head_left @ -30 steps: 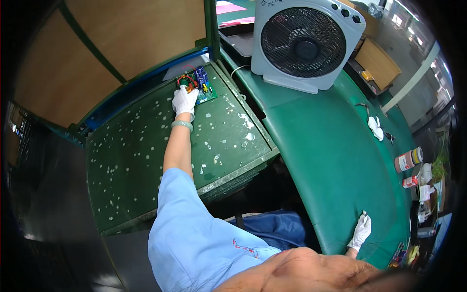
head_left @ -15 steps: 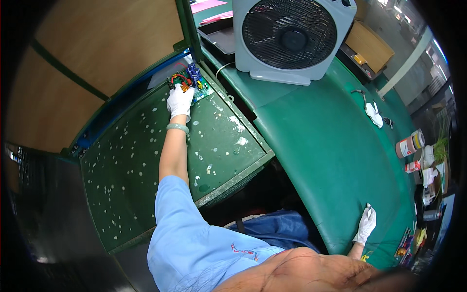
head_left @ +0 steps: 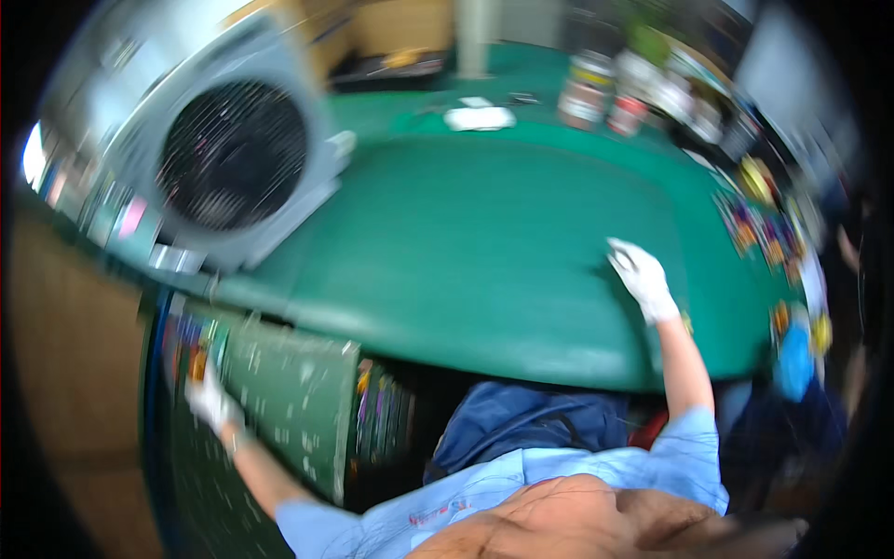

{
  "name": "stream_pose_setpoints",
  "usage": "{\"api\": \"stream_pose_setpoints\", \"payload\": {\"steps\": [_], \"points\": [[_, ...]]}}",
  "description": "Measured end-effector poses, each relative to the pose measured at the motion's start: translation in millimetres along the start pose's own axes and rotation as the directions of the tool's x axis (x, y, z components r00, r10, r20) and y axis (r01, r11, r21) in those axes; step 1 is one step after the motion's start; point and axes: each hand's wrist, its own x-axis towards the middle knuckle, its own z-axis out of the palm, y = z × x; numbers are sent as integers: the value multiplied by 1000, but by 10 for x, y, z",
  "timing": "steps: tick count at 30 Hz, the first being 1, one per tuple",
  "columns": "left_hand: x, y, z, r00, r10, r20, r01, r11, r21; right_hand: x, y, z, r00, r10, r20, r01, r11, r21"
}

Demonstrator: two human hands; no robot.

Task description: The person picks up a green circuit board from a rack and places it on a workbench. They use a small metal tool to scrape and clean the surface of the board, focusing on specific areas. The person then walks through the factory floor to another workstation and hands the board to a coworker.

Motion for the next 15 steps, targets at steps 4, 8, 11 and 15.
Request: {"api": "stream_pose_setpoints", "payload": {"steps": [4,8,11,15], "points": [[109,-58,122,940,274,-202,-132,839,528,37,1014,-462,980,58,-188,-93,978,-185],[368,227,794,964,264,2,-263,957,121,65,1900,-947,879,375,-294,-433,887,-163],[-124,999,1850,876,318,362,-267,946,-185,-145,2669,-1281,749,465,-471,-581,803,-132],[-1091,2203,2746,529,270,804,-131,963,-237,-6,3392,-1513,634,546,-548,-717,680,-153]]}}
